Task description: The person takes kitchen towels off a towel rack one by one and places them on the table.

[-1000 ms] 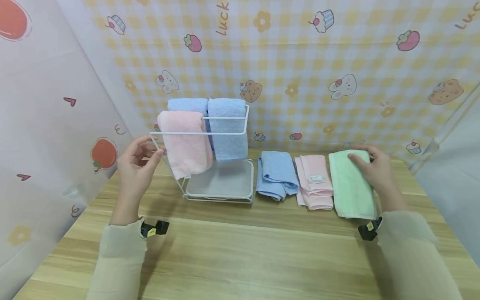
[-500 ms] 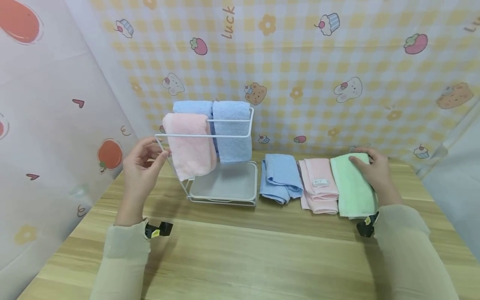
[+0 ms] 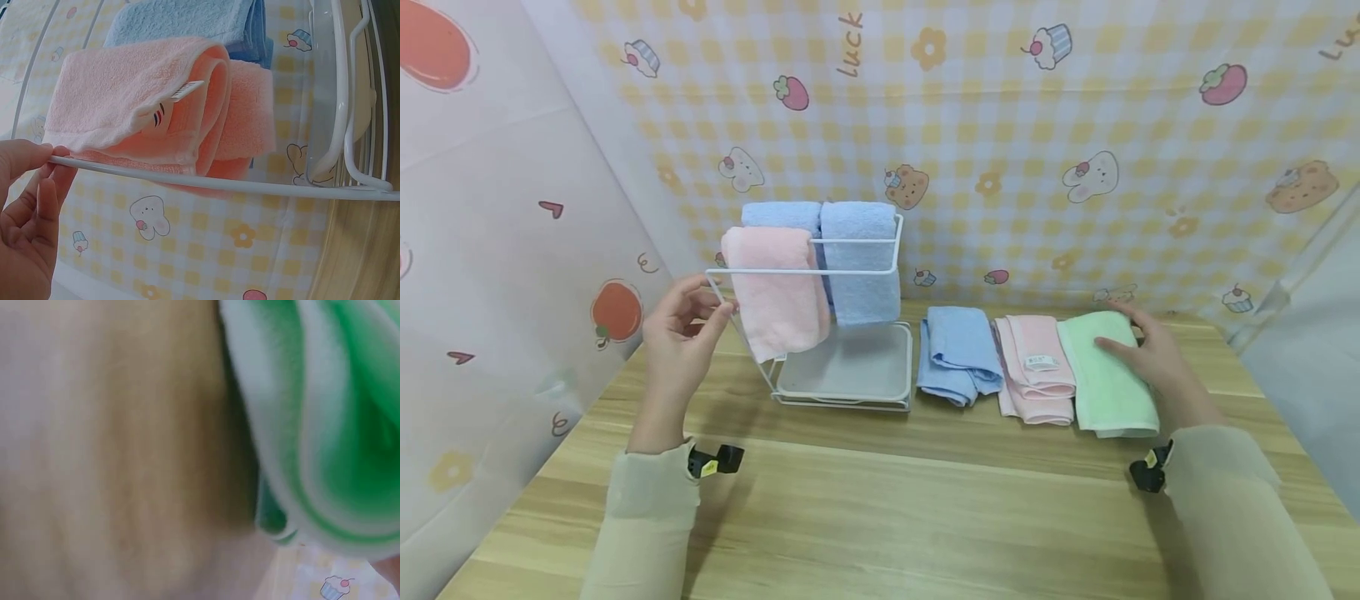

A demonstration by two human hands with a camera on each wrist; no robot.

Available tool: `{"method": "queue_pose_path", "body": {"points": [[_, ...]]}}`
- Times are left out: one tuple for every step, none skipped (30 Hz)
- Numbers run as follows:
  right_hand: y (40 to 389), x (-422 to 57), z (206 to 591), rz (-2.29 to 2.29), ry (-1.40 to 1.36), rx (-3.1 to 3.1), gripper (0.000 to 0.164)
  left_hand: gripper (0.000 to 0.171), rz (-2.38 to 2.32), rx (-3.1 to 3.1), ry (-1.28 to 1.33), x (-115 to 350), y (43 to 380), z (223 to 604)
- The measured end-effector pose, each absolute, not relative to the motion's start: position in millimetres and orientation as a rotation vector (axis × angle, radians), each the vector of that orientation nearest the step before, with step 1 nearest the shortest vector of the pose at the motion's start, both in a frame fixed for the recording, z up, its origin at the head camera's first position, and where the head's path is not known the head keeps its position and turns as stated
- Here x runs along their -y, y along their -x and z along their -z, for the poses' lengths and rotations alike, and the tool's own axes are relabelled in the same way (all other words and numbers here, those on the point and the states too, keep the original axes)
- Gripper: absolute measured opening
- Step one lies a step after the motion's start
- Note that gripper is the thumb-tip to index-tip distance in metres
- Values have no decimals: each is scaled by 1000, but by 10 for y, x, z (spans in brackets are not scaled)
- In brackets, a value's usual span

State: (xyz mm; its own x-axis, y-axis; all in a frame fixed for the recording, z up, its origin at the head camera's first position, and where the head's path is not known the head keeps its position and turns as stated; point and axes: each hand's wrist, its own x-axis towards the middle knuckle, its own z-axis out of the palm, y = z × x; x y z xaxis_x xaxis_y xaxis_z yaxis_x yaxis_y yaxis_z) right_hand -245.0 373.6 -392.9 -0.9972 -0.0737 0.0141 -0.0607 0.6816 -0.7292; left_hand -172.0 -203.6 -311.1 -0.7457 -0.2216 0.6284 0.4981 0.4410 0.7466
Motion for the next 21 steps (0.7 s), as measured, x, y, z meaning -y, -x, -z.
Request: {"method": "queue_pose_path", "body": {"points": [[2439, -3743, 3931, 1234, 117, -2851, 76, 28, 1352, 2012, 230, 2036, 1720, 3112], [2425, -3751, 3937, 1234, 117, -2837, 77, 27, 1353, 2011, 228, 2036, 1719, 3113], [2414, -3758, 3943, 1234, 119, -2826, 79, 27, 1354, 2011, 227, 2035, 1718, 3113], [2402, -3765, 3950, 1236, 119, -2817, 80, 27, 1355, 2011, 226, 2035, 1718, 3114], [2390, -3770, 3957, 1238, 121, -2811, 81, 27, 1356, 2010, 225, 2034, 1716, 3114], [2379, -3775, 3965, 1244, 118, -2802, 81, 27, 1357, 2010, 226, 2034, 1717, 3115], [2370, -3779, 3973, 1246, 118, -2798, 82, 27, 1358, 2010, 225, 2036, 1717, 3118], [2360, -3782, 3979, 1248, 115, -2794, 83, 27, 1357, 2010, 224, 2038, 1717, 3121], [2353, -3786, 3985, 1246, 113, -2794, 84, 27, 1356, 2009, 224, 2040, 1718, 3124], [2345, -3793, 3992, 1250, 111, -2787, 84, 27, 1355, 2008, 224, 2042, 1719, 3126], [2338, -3800, 3999, 1246, 113, -2787, 85, 27, 1354, 2007, 226, 2043, 1719, 3129], [2330, -3807, 4006, 1243, 111, -2782, 86, 27, 1352, 2006, 228, 2045, 1721, 3130], [2321, -3816, 4013, 1238, 115, -2780, 86, 27, 1349, 2006, 229, 2046, 1722, 3131], [2311, -3825, 4019, 1231, 126, -2777, 87, 27, 1347, 2007, 230, 2046, 1723, 3130], [2302, -3837, 4026, 1217, 140, -2779, 87, 28, 1344, 2008, 232, 2047, 1723, 3129], [2293, -3849, 4034, 1187, 156, -2791, 87, 28, 1342, 2012, 233, 2046, 1722, 3127], [2282, -3857, 4038, 1173, 169, -2795, 87, 28, 1340, 2017, 232, 2045, 1720, 3122], [2274, -3865, 4040, 1154, 178, -2796, 87, 29, 1338, 2021, 229, 2044, 1720, 3119], [2267, -3872, 4042, 1131, 193, -2805, 87, 29, 1338, 2025, 227, 2043, 1720, 3117], [2261, -3879, 4042, 1104, 199, -2811, 87, 29, 1337, 2028, 225, 2043, 1718, 3116], [2256, -3883, 4041, 1076, 201, -2820, 88, 29, 1338, 2030, 223, 2042, 1717, 3116]]}}
